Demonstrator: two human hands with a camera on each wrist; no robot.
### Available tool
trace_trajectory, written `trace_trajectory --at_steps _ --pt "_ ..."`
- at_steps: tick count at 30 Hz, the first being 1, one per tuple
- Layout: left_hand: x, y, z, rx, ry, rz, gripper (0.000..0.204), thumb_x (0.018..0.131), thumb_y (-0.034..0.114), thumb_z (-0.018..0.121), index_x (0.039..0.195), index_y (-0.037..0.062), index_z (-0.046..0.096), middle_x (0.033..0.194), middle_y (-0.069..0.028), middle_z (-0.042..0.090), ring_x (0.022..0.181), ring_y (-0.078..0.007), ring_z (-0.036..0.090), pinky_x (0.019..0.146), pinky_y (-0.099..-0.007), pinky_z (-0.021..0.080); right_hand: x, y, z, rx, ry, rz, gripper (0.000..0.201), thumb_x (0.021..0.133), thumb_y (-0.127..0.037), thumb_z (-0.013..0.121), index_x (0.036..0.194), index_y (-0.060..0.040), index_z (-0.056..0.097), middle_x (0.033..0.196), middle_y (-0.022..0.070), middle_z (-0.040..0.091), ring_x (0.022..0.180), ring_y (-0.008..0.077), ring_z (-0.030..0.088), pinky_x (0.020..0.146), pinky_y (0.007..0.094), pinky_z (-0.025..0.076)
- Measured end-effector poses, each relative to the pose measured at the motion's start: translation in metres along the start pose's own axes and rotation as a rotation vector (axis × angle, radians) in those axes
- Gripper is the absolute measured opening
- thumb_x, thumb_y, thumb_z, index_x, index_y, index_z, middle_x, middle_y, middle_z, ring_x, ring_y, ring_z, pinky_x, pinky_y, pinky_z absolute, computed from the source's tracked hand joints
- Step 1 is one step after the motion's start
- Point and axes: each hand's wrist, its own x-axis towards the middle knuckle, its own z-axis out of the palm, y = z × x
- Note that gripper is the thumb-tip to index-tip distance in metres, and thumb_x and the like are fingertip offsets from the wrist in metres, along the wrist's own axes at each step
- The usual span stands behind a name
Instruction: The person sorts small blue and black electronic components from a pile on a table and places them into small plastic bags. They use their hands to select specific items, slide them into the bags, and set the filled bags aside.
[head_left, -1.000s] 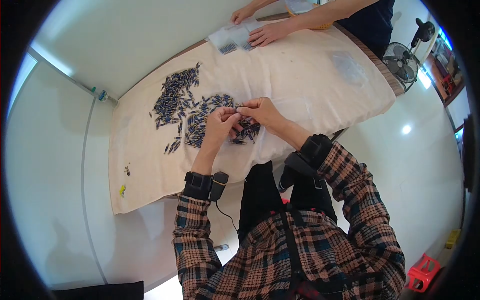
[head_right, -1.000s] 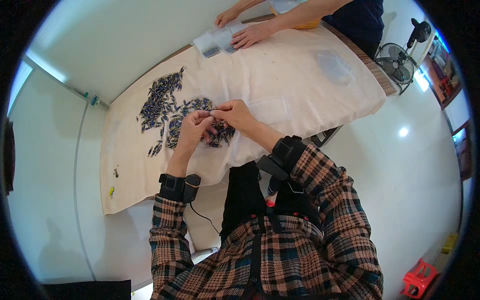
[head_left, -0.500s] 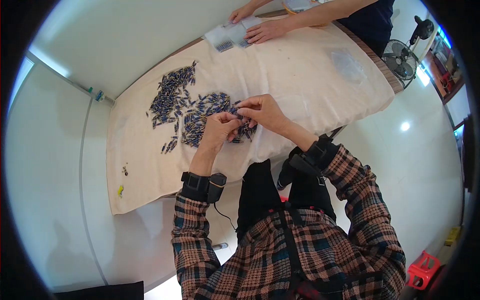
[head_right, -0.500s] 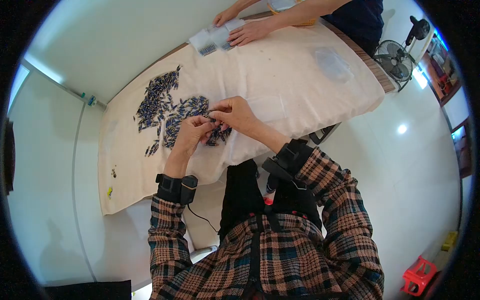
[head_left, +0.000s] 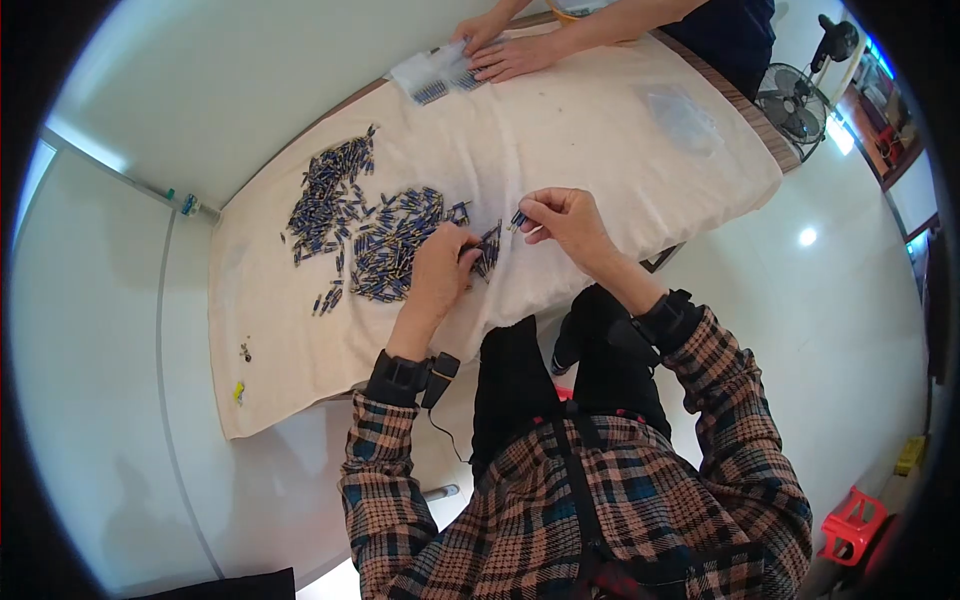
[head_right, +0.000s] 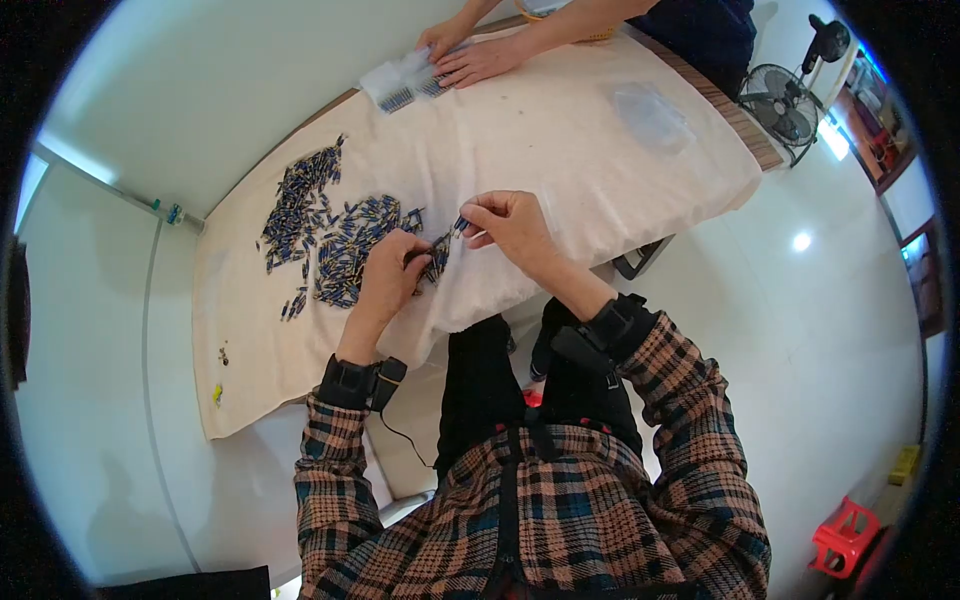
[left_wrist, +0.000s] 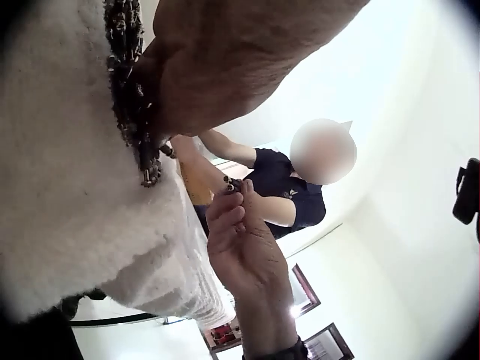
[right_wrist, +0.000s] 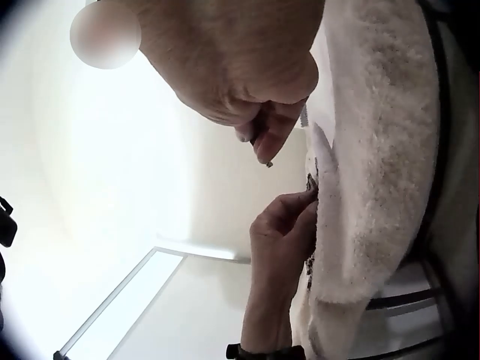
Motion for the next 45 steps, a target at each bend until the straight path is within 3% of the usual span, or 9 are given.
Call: trace_trajectory --at_steps 4,7,11,20,29,40,43,44,45 --pt "0.002 -0.004 -0.006 0.013 0.016 0.012 0.018 0.076 0.005 0.070 0.093 0.0037 0.065 0.076 -0.0087 0.060 0.068 -0.0233 0.060 0.062 -0.0310 0.046 -0.009 0.009 0.004 0.023 -0.046 0.024 0.019 0.088 -0.014 0.064 0.094 0.0041 0.065 0.080 0.0065 0.065 0.068 0.0115 0.064 0.058 0.0235 0.055" --pt "0.002 -0.001 -0.023 -0.467 0.046 -0.484 0.014 0.081 0.008 0.070 0.092 0.0028 0.065 0.074 -0.0065 0.064 0.059 -0.0143 0.058 0.054 -0.0247 0.045 -0.012 0.011 0.011 0.032 -0.080 0.038 0.019 0.088 -0.015 0.064 0.094 0.0038 0.064 0.079 0.0063 0.065 0.069 0.0113 0.064 0.058 0.0235 0.055" --pt "-0.002 0.010 -0.037 -0.952 0.143 -0.548 0.013 0.085 0.011 0.068 0.094 0.0015 0.065 0.072 -0.0052 0.065 0.054 -0.0074 0.055 0.049 -0.0192 0.042 -0.017 0.006 0.021 0.020 -0.138 0.059 0.018 0.089 -0.015 0.064 0.093 0.0034 0.064 0.079 0.0064 0.065 0.068 0.0113 0.064 0.057 0.0235 0.055" --pt "-0.003 0.041 -0.027 -1.196 -0.004 -0.560 0.016 0.086 0.012 0.068 0.096 -0.0004 0.065 0.070 -0.0024 0.061 0.052 -0.0063 0.051 0.047 -0.0184 0.040 -0.026 -0.022 0.015 -0.041 -0.253 0.074 0.018 0.087 -0.011 0.065 0.095 0.0052 0.063 0.076 0.0073 0.065 0.065 0.0112 0.064 0.055 0.0229 0.055" --pt "0.012 0.071 -0.011 -0.969 -0.211 -0.454 0.019 0.084 0.013 0.071 0.093 0.0028 0.058 0.070 0.0011 0.058 0.054 -0.0041 0.045 0.047 -0.0174 0.033 -0.041 -0.038 -0.011 -0.132 -0.345 0.057 0.021 0.085 -0.008 0.066 0.101 0.0057 0.065 0.078 0.0078 0.067 0.064 0.0103 0.064 0.056 0.0219 0.054" --pt "0.036 0.098 0.028 -0.925 -0.320 -0.395 0.023 0.080 0.011 0.073 0.093 0.0020 0.057 0.067 -0.0003 0.059 0.053 -0.0048 0.048 0.047 -0.0182 0.037 -0.074 -0.042 -0.078 -0.174 -0.147 0.062 0.017 0.085 -0.008 0.066 0.095 0.0063 0.066 0.079 0.0084 0.067 0.065 0.0098 0.064 0.059 0.0213 0.054" --pt "0.046 0.082 0.030 -0.298 -0.104 -0.217 0.030 0.075 0.013 0.076 0.096 0.0011 0.058 0.085 -0.0090 0.063 0.073 -0.0159 0.060 0.065 -0.0263 0.048 -0.080 -0.042 -0.108 -0.165 -0.005 0.045 0.016 0.086 -0.007 0.065 0.095 0.0060 0.066 0.080 0.0086 0.067 0.066 0.0105 0.064 0.060 0.0214 0.055" --pt "0.048 0.077 0.033 -0.300 -0.106 -0.210 0.030 0.075 0.013 0.076 0.096 0.0011 0.058 0.085 -0.0090 0.063 0.073 -0.0159 0.060 0.065 -0.0263 0.048 -0.079 -0.042 -0.116 -0.150 0.080 0.023 0.016 0.087 -0.007 0.065 0.095 0.0059 0.066 0.081 0.0088 0.067 0.066 0.0110 0.064 0.061 0.0217 0.055" --pt "0.052 0.073 0.036 -0.136 -0.054 -0.020 0.036 0.073 0.015 0.076 0.100 0.0012 0.057 0.094 -0.0116 0.061 0.083 -0.0206 0.058 0.074 -0.0300 0.047 -0.077 -0.041 -0.122 -0.133 0.163 0.002 0.015 0.087 -0.007 0.065 0.095 0.0058 0.065 0.081 0.0089 0.067 0.066 0.0114 0.064 0.062 0.0220 0.055"
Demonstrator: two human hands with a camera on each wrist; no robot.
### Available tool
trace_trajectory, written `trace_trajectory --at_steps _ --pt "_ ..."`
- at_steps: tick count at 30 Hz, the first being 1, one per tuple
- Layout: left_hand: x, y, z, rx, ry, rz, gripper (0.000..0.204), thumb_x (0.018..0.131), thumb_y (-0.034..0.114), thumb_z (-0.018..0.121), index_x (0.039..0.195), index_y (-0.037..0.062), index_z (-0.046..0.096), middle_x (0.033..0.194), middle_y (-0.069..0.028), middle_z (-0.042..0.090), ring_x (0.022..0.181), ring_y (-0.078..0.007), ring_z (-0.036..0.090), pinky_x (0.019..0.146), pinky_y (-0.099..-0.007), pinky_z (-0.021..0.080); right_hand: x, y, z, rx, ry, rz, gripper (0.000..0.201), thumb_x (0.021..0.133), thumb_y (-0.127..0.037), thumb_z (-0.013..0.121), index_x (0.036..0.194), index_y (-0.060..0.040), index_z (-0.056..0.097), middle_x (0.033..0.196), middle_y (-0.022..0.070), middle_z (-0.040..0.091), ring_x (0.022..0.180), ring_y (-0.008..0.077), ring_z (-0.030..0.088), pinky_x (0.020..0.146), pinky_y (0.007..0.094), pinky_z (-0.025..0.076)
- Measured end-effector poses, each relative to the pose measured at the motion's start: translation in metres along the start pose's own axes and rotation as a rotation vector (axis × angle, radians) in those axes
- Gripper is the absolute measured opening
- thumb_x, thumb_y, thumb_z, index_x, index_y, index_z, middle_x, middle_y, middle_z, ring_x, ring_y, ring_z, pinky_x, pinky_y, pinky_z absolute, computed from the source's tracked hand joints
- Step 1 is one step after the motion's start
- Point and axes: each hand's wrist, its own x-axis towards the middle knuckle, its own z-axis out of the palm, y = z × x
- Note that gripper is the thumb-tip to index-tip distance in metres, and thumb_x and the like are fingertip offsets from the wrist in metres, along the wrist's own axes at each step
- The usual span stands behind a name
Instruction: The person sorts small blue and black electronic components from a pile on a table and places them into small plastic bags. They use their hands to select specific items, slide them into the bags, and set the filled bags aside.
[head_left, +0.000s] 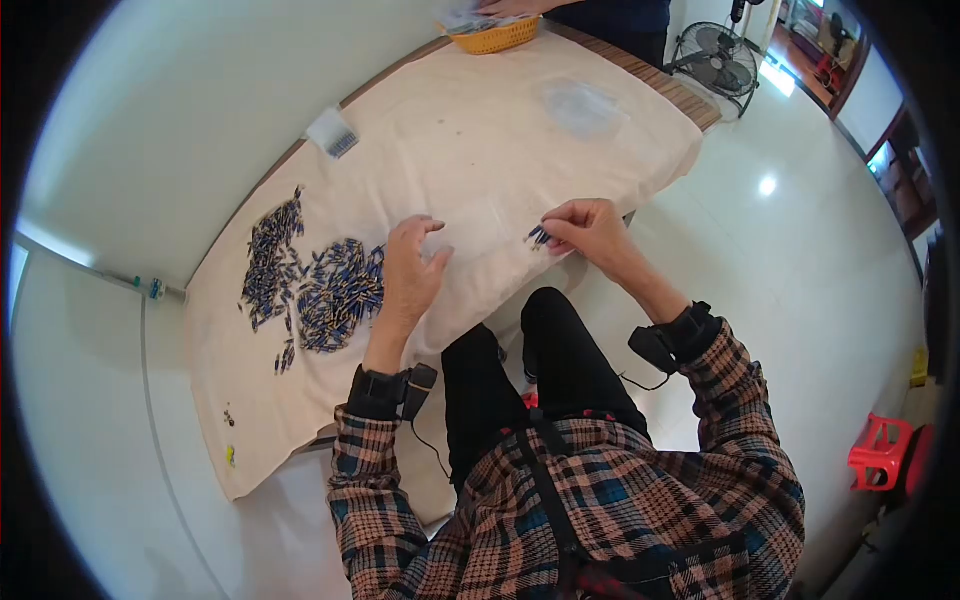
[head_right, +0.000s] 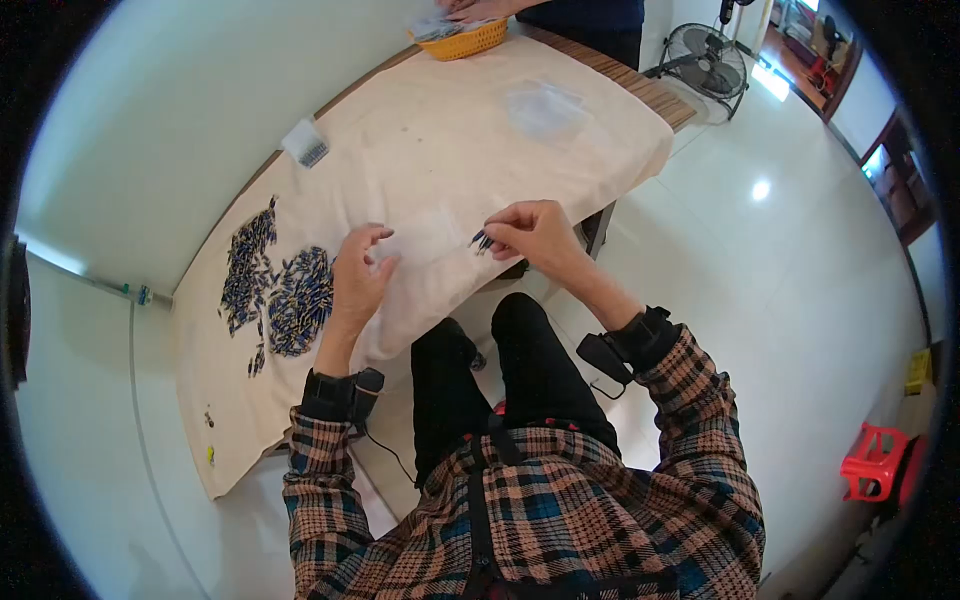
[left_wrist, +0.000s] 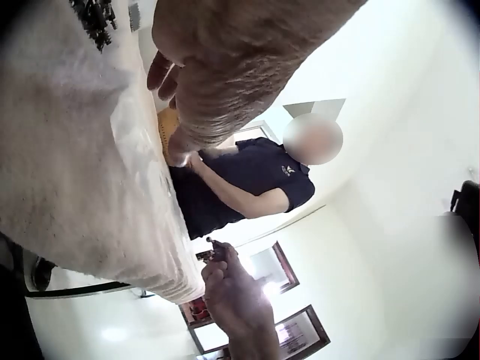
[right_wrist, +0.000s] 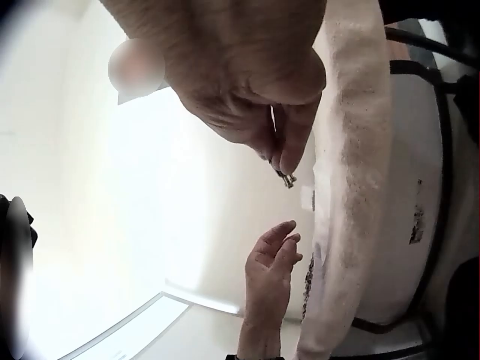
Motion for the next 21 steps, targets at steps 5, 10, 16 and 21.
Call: trace_trajectory --at_steps 5,10,16,21 --pt "0.010 -0.010 0.018 0.341 -0.024 0.275 0.060 0.069 0.025 0.078 0.116 0.0011 0.051 0.126 -0.0185 0.049 0.117 -0.0351 0.044 0.101 -0.0415 0.034 0.017 0.010 -0.005 0.039 0.116 -0.041 0.015 0.088 -0.008 0.064 0.094 0.0058 0.064 0.083 0.0093 0.067 0.067 0.0129 0.065 0.064 0.0236 0.057" --pt "0.019 -0.011 0.027 0.339 -0.129 0.265 0.082 0.067 0.034 0.078 0.131 -0.0012 0.040 0.129 -0.0209 0.047 0.120 -0.0375 0.042 0.105 -0.0447 0.030 0.036 0.019 0.000 0.072 0.122 0.007 0.015 0.088 -0.008 0.063 0.094 0.0059 0.063 0.085 0.0101 0.066 0.069 0.0138 0.065 0.065 0.0251 0.058" --pt "0.023 -0.012 0.034 0.244 -0.112 0.244 0.083 0.065 0.036 0.079 0.129 -0.0033 0.043 0.124 -0.0218 0.049 0.118 -0.0382 0.043 0.105 -0.0461 0.031 0.050 0.023 0.001 0.055 0.110 -0.002 0.015 0.088 -0.008 0.063 0.093 0.0060 0.063 0.085 0.0103 0.067 0.070 0.0139 0.066 0.066 0.0254 0.058" --pt "0.022 -0.016 0.037 0.168 -0.108 0.254 0.079 0.066 0.034 0.079 0.127 -0.0043 0.046 0.122 -0.0212 0.050 0.116 -0.0371 0.044 0.101 -0.0431 0.036 0.052 0.025 0.003 0.108 0.110 0.024 0.016 0.088 -0.009 0.063 0.094 0.0061 0.063 0.086 0.0101 0.067 0.071 0.0136 0.066 0.066 0.0254 0.058"
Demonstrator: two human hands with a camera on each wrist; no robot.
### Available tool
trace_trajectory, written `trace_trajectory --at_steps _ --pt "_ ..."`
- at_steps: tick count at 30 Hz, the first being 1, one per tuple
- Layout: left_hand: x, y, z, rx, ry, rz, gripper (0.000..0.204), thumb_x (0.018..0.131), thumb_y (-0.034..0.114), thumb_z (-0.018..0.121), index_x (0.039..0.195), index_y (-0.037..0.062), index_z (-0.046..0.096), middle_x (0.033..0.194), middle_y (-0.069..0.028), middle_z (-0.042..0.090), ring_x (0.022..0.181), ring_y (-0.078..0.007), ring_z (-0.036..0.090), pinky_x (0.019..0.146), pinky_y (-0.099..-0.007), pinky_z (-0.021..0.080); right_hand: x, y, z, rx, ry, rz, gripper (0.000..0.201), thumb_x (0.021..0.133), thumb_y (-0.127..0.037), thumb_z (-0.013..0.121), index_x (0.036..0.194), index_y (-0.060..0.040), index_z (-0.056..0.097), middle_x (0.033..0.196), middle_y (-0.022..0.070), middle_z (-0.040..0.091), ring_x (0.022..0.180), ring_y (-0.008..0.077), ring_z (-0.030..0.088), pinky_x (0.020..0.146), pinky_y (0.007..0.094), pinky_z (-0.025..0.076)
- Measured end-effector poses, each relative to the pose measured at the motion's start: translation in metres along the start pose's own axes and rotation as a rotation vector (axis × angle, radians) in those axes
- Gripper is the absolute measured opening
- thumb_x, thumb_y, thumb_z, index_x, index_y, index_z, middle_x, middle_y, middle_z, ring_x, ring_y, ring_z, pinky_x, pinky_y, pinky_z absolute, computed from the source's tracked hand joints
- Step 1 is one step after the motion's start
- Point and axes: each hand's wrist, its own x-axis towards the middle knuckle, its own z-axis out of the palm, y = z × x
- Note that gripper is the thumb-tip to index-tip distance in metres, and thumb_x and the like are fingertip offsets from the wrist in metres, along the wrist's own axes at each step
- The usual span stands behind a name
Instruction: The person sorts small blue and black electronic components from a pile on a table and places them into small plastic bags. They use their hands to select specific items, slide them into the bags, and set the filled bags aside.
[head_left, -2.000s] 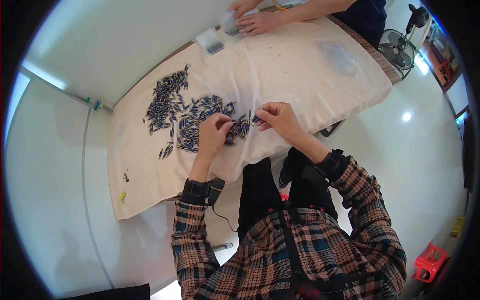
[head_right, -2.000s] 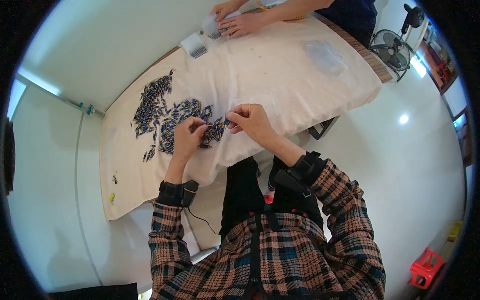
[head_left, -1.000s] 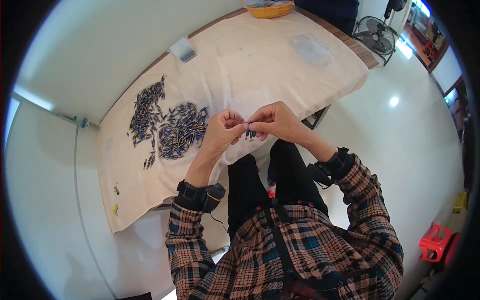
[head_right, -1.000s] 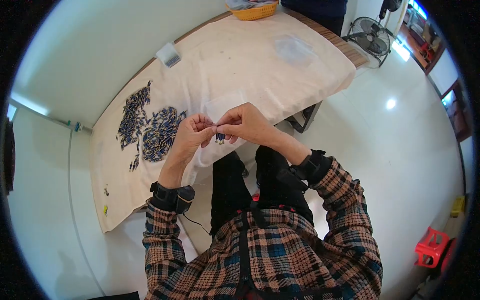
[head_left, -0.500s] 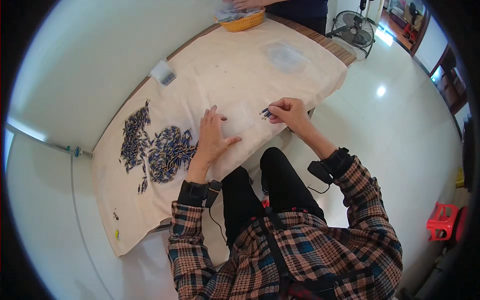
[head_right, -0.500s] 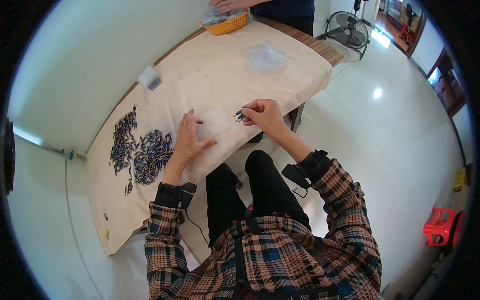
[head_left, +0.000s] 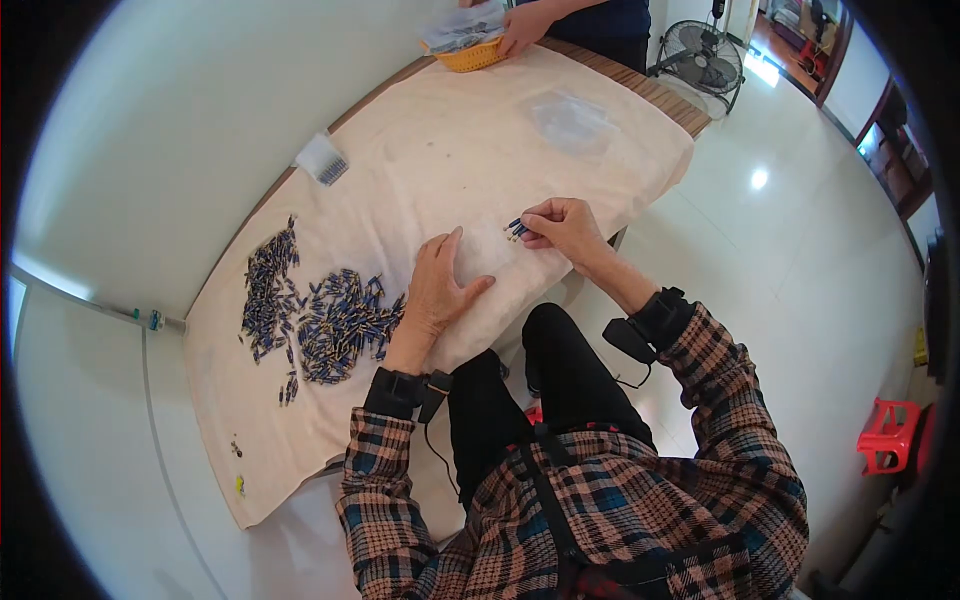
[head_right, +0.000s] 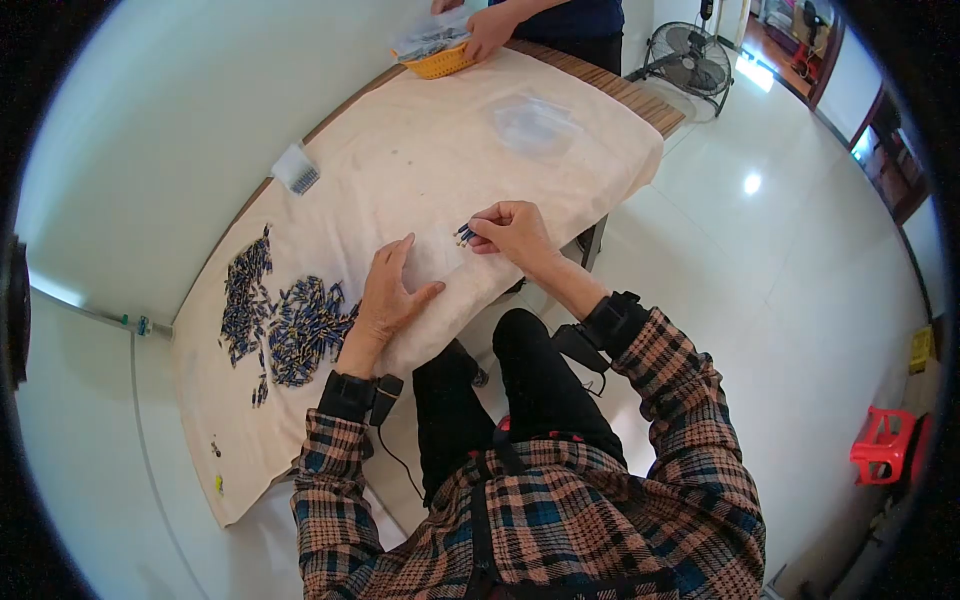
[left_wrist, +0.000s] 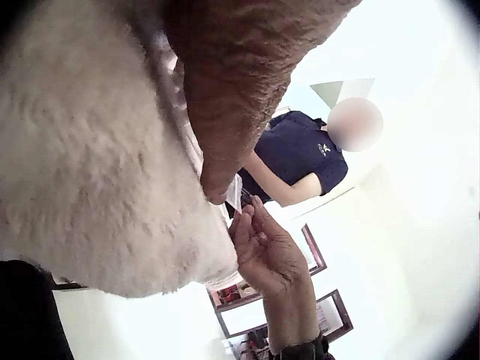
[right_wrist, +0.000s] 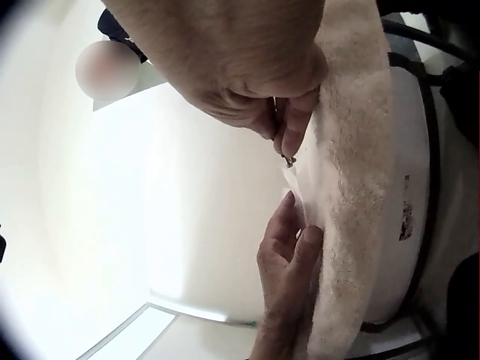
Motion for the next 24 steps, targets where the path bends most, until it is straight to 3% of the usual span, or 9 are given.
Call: trace_trajectory --at_steps 12,15,19,24 --pt "0.000 0.002 0.001 0.020 -0.038 0.044 0.075 0.070 0.028 0.078 0.131 -0.0002 0.045 0.125 -0.0214 0.048 0.117 -0.0370 0.044 0.101 -0.0409 0.036 -0.004 -0.006 0.007 -0.011 -0.095 -0.016 0.017 0.084 -0.007 0.067 0.091 0.0078 0.065 0.079 0.0106 0.067 0.068 0.0125 0.066 0.061 0.0226 0.055" --pt "-0.001 0.002 0.001 0.030 -0.052 0.046 0.074 0.071 0.027 0.077 0.131 0.0006 0.045 0.126 -0.0214 0.047 0.118 -0.0374 0.043 0.102 -0.0415 0.036 -0.004 -0.007 0.015 -0.286 -0.089 0.022 0.014 0.082 -0.007 0.068 0.087 0.0062 0.068 0.074 0.0091 0.068 0.064 0.0107 0.065 0.057 0.0223 0.053" --pt "-0.001 0.002 0.000 0.048 -0.066 0.048 0.074 0.071 0.026 0.077 0.133 0.0016 0.044 0.127 -0.0214 0.046 0.119 -0.0379 0.042 0.102 -0.0422 0.035 0.004 0.001 0.022 -0.293 -0.081 -0.081 0.013 0.079 -0.008 0.070 0.083 0.0043 0.070 0.070 0.0080 0.069 0.059 0.0095 0.064 0.054 0.0226 0.051" --pt "-0.001 0.003 0.001 0.052 -0.072 0.033 0.075 0.071 0.025 0.077 0.134 0.0019 0.043 0.127 -0.0212 0.046 0.118 -0.0378 0.042 0.102 -0.0425 0.034 0.015 0.000 0.029 -0.337 -0.023 -0.015 0.012 0.078 -0.009 0.070 0.080 0.0024 0.071 0.070 0.0081 0.069 0.057 0.0100 0.063 0.054 0.0230 0.051"
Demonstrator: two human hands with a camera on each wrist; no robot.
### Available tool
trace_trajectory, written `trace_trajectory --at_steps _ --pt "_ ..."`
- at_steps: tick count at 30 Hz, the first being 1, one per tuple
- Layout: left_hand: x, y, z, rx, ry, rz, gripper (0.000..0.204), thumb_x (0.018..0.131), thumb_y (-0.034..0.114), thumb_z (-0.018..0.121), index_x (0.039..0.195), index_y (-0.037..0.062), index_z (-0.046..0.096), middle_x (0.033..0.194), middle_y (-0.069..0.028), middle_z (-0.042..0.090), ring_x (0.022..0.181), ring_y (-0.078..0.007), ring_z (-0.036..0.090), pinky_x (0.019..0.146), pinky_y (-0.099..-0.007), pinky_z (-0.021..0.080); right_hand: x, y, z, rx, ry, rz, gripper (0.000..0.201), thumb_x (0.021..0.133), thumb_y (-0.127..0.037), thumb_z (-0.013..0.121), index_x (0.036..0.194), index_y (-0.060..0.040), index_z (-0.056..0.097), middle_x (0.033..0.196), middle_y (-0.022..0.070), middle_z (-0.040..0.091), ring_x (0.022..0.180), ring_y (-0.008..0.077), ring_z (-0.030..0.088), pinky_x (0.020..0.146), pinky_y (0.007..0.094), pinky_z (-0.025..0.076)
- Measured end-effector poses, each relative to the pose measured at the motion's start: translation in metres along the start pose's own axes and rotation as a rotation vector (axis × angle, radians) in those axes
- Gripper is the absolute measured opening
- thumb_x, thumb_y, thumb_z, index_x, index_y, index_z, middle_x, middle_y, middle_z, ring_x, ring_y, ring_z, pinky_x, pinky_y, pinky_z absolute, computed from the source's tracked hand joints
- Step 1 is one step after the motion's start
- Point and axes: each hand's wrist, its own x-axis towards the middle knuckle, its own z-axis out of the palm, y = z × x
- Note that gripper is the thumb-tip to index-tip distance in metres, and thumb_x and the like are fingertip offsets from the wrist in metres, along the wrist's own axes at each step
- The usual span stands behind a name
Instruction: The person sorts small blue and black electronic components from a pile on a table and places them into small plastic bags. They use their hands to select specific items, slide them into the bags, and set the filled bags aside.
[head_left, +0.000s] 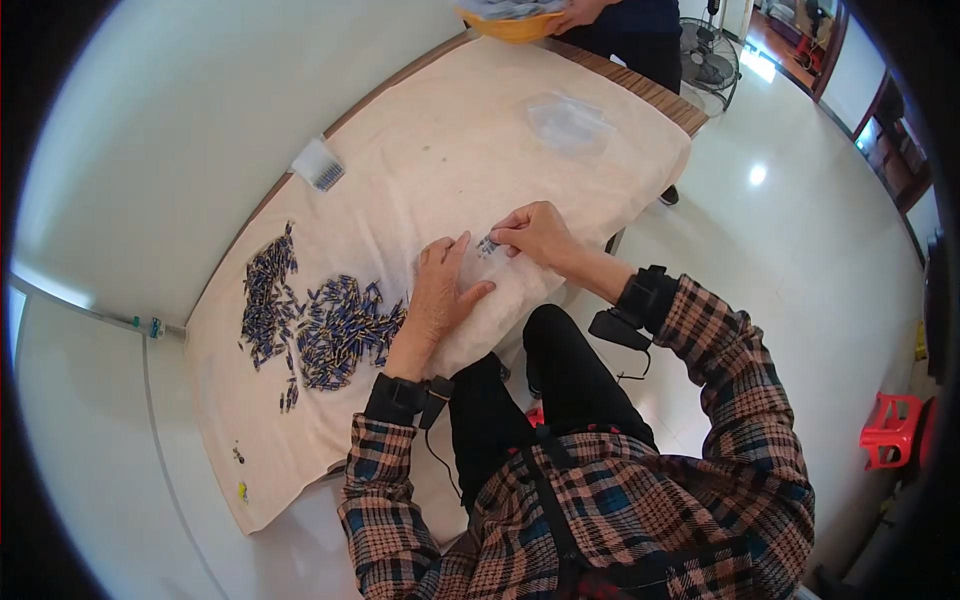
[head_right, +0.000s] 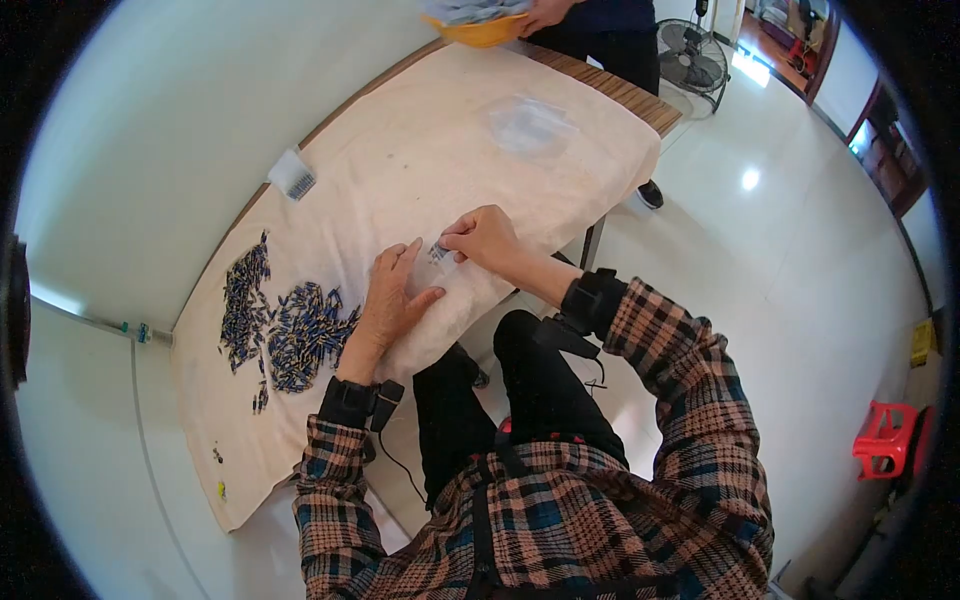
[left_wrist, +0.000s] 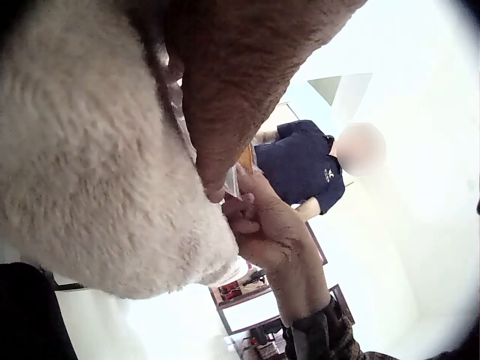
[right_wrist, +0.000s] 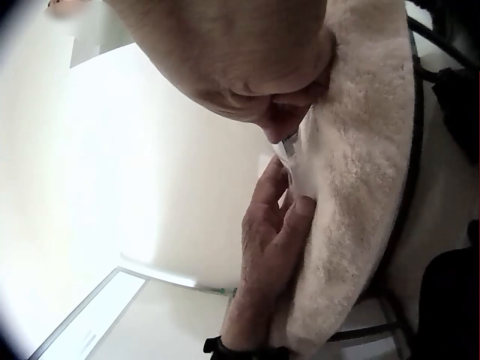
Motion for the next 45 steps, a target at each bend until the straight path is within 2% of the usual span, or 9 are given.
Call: trace_trajectory --at_steps 6,10,17,20,23,27,31,35,45 --pt "0.002 0.005 -0.003 -0.010 0.018 -0.008 0.071 0.070 0.023 0.078 0.130 0.0013 0.045 0.125 -0.0208 0.046 0.118 -0.0376 0.042 0.102 -0.0429 0.035 0.001 -0.008 -0.004 -0.127 -0.069 0.019 0.012 0.077 -0.010 0.068 0.075 0.0009 0.071 0.065 0.0085 0.068 0.053 0.0115 0.063 0.052 0.0239 0.051" --pt "0.001 0.011 -0.001 0.050 0.168 0.053 0.056 0.069 0.019 0.078 0.116 0.0014 0.053 0.122 -0.0206 0.047 0.115 -0.0380 0.044 0.098 -0.0418 0.038 0.002 -0.007 -0.002 -0.185 -0.116 -0.031 0.012 0.079 -0.009 0.068 0.080 0.0025 0.071 0.067 0.0078 0.068 0.052 0.0100 0.062 0.046 0.0223 0.047" --pt "-0.006 0.016 0.009 0.003 0.099 0.175 0.020 0.075 0.008 0.067 0.090 0.0006 0.058 0.098 -0.0167 0.051 0.098 -0.0350 0.049 0.083 -0.0379 0.045 -0.001 -0.006 -0.003 -0.177 -0.153 -0.047 0.014 0.080 -0.007 0.066 0.087 0.0044 0.070 0.070 0.0092 0.068 0.055 0.0106 0.063 0.046 0.0221 0.048" --pt "-0.007 0.018 0.014 0.007 0.148 0.172 0.015 0.075 0.004 0.066 0.087 0.0005 0.059 0.092 -0.0145 0.052 0.093 -0.0333 0.050 0.080 -0.0395 0.044 0.002 -0.002 -0.009 -0.167 -0.202 -0.049 0.017 0.080 -0.005 0.064 0.093 0.0057 0.069 0.075 0.0113 0.069 0.059 0.0124 0.064 0.051 0.0230 0.051" --pt "-0.007 0.020 0.017 0.011 0.175 0.165 0.012 0.075 0.002 0.064 0.085 0.0009 0.059 0.088 -0.0130 0.053 0.090 -0.0321 0.051 0.078 -0.0402 0.044 0.005 0.007 -0.018 -0.269 -0.157 -0.290 0.026 0.076 -0.001 0.060 0.100 0.0046 0.067 0.082 0.0173 0.070 0.070 0.0193 0.068 0.066 0.0295 0.055" --pt "-0.008 0.022 0.015 0.064 0.171 0.156 0.011 0.075 0.003 0.064 0.084 0.0026 0.059 0.085 -0.0117 0.053 0.089 -0.0313 0.052 0.076 -0.0396 0.044 -0.005 0.008 -0.019 -0.345 -0.085 -0.433 0.024 0.076 -0.001 0.060 0.098 0.0020 0.067 0.088 0.0171 0.068 0.079 0.0266 0.066 0.074 0.0342 0.052" --pt "-0.009 0.025 0.012 0.172 0.173 0.160 0.011 0.074 0.004 0.065 0.083 0.0047 0.060 0.082 -0.0098 0.053 0.087 -0.0305 0.052 0.074 -0.0387 0.044 -0.010 0.010 -0.024 -0.587 0.032 -0.617 0.018 0.075 0.000 0.064 0.093 -0.0005 0.067 0.084 0.0133 0.065 0.076 0.0254 0.064 0.069 0.0340 0.051" --pt "-0.010 0.027 0.011 0.198 0.159 0.138 0.011 0.074 0.005 0.064 0.084 0.0066 0.061 0.080 -0.0085 0.053 0.083 -0.0294 0.053 0.069 -0.0379 0.046 -0.008 0.011 -0.024 -0.617 0.005 -0.605 0.009 0.075 -0.004 0.065 0.084 -0.0013 0.065 0.083 0.0128 0.061 0.076 0.0297 0.060 0.069 0.0364 0.050" --pt "-0.010 0.025 0.015 0.155 0.172 0.106 0.011 0.075 0.006 0.062 0.086 0.0086 0.062 0.080 -0.0076 0.053 0.080 -0.0267 0.057 0.061 -0.0367 0.048 -0.011 0.001 -0.023 -0.704 -0.131 -0.674 0.011 0.074 -0.009 0.068 0.084 -0.0039 0.065 0.084 0.0109 0.062 0.085 0.0284 0.059 0.073 0.0359 0.049"
